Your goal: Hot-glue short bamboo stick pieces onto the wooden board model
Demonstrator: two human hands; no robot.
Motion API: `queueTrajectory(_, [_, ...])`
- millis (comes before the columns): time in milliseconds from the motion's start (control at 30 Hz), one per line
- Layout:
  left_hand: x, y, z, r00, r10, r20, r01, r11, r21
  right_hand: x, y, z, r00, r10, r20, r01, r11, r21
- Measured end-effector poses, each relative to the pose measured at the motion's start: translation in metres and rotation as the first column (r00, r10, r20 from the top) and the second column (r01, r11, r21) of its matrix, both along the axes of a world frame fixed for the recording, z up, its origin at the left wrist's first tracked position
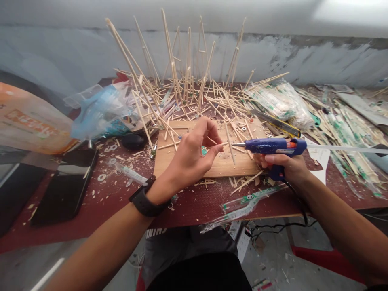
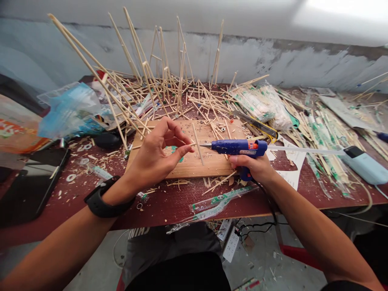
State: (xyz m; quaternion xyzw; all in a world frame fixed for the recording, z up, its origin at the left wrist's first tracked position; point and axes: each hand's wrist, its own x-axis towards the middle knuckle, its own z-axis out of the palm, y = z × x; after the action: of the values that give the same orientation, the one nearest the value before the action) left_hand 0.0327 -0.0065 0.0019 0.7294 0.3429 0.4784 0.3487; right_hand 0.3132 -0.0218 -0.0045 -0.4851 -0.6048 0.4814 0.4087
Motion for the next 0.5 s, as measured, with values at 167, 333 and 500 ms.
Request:
queueTrajectory(167, [-0.002, 0.003, -0.001, 1.000, 0.023, 0.011, -0.023, 1.000, 0.011, 0.005, -0.006, 0.011, 0.996, 0.043, -0.078, -0.040, 0.999, 0.037])
queueTrajectory(333, [-0.002, 0.007, -0.005, 0.999, 0.025, 0.025, -0.026, 0.999, 0.026, 0.019, -0.019, 0.039, 0.965, 0.185, -0.183, -0.163, 0.978, 0.129])
queueTrajectory(500, [-0.002, 0.008, -0.009, 0.999, 0.053, 0.007, -0.053, 0.998, 0.046, 0.058, -0.033, 0.056, 0.984, -0.170, 0.057, 0.164, 0.982, 0.097])
